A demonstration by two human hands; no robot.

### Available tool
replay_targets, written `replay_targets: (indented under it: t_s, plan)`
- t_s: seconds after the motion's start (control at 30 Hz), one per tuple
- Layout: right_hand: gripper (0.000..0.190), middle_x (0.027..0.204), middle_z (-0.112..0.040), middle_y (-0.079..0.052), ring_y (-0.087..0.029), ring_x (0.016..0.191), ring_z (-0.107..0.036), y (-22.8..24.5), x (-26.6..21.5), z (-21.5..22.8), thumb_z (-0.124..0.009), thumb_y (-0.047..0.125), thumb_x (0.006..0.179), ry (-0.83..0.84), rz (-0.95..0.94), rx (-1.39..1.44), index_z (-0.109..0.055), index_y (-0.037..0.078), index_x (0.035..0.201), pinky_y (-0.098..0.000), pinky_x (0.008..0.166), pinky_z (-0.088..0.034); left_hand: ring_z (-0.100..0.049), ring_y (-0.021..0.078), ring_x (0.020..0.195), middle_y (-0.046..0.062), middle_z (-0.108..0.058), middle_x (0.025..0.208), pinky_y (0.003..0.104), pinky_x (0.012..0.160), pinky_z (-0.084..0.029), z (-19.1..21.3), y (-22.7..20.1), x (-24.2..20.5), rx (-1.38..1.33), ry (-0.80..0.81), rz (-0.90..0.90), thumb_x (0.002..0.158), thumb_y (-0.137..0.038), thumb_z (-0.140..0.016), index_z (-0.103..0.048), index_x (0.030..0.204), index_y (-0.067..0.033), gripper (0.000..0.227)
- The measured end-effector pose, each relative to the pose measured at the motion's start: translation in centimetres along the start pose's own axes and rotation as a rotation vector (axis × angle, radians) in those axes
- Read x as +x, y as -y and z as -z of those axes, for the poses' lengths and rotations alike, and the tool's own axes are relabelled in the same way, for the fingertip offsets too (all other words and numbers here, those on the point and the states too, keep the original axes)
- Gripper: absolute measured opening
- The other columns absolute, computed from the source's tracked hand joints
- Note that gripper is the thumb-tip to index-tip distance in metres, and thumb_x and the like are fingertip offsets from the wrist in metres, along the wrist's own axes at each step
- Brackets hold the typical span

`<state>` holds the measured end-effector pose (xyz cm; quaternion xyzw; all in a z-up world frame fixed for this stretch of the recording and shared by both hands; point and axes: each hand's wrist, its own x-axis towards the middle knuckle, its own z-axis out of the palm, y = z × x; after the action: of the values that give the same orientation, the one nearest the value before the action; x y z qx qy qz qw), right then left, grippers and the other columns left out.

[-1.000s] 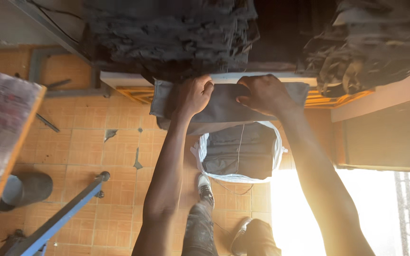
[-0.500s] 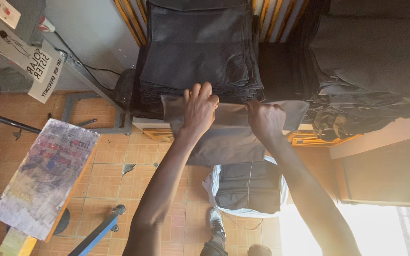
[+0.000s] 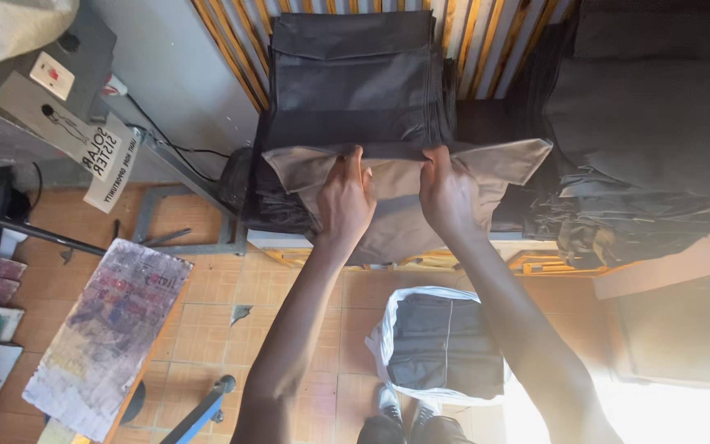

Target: The person folds black fabric bags from a stack and places them into a large white sack held on their lap.

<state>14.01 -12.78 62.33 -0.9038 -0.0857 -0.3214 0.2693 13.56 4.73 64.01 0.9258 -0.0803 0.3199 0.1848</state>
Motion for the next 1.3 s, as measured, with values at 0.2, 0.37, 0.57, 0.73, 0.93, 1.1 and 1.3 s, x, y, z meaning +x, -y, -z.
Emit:
replay_targets:
  t_s: [0.2,0.37,0.57,0.73,0.93,1.1,1.3]
  plan:
    - [0.029,0.096,-0.071,-0.013,-0.030,0.094,-0.067,1.1,3.5,-2.2,-0.063,0.006,0.086,-0.076,0.137,0.169,-0.055,0.010,0.113,-0.0433,0.088,-0.044,-0.044,0.0540,0.122,0.031,-0.055,0.123,0.053,0.087,-0.053,3.2,-0.9,2.4,-0.048,-0.056,-0.037,0.071,-0.006,-0.074,-0.041,0.136,0.0066,0.074]
    - [0.032,0.095,-0.071,-0.012,-0.028,0.093,-0.066,2.5,7.3,-5.0,-0.065,0.009,0.083,-0.088,0.132,0.150,-0.056,0.009,0.114,-0.0446,0.087,-0.045,-0.035,0.0546,0.129,0.028,-0.054,0.127,0.055,0.092,-0.049,1.5,2.7,5.9,0.093,-0.027,-0.042,0.071,-0.014,-0.076,-0.034,0.142,0.0042,0.085]
    - [0.047,0.096,-0.070,-0.009,-0.024,0.100,-0.059,3.8,12.4,-9.8,-0.075,0.013,0.074,-0.074,0.028,-0.100,-0.055,0.008,0.116,-0.0475,0.092,-0.043,-0.035,0.0583,0.126,0.031,-0.050,0.129,0.057,0.095,-0.046,-2.7,7.5,11.2,-0.159,0.009,-0.051,0.071,-0.010,-0.075,-0.032,0.143,0.0039,0.085]
    - [0.055,0.105,-0.069,-0.008,-0.025,0.106,-0.056,2.4,15.9,-16.3,-0.080,0.017,0.069,-0.018,-0.084,-0.200,-0.055,0.011,0.117,-0.0525,0.093,-0.041,-0.034,0.0590,0.127,0.030,-0.052,0.127,0.062,0.087,-0.050,-6.9,11.9,15.2,-0.298,0.103,-0.030,0.072,-0.008,-0.076,-0.030,0.145,0.0021,0.086]
    - [0.062,0.117,-0.065,-0.011,-0.029,0.123,-0.048,0.4,18.2,-22.5,-0.080,0.016,0.069,0.029,-0.131,-0.249,-0.051,0.008,0.123,-0.0592,0.098,-0.037,-0.040,0.0560,0.124,0.026,-0.052,0.129,0.059,0.083,-0.053,-14.0,16.8,17.8,-0.261,0.223,-0.036,0.065,-0.014,-0.078,-0.035,0.142,0.0011,0.090]
    - [0.070,0.126,-0.059,-0.023,-0.040,0.129,-0.041,1.2,19.8,-24.2,-0.076,0.008,0.074,0.125,-0.209,-0.198,-0.043,0.003,0.136,-0.0662,0.098,-0.033,-0.038,0.0554,0.125,0.024,-0.054,0.127,0.059,0.078,-0.056,-17.2,19.0,20.0,-0.126,0.241,-0.069,0.063,-0.017,-0.079,-0.035,0.141,0.0009,0.091]
    - [0.092,0.152,-0.032,-0.021,-0.039,0.140,-0.025,-3.4,20.2,-29.5,-0.074,0.013,0.077,0.213,-0.271,-0.244,-0.020,0.006,0.152,-0.0675,0.102,-0.028,-0.032,0.0562,0.130,0.026,-0.052,0.131,0.059,0.092,-0.048,-22.3,22.5,21.3,-0.069,0.287,-0.077,0.064,-0.016,-0.079,-0.024,0.147,0.0016,0.101]
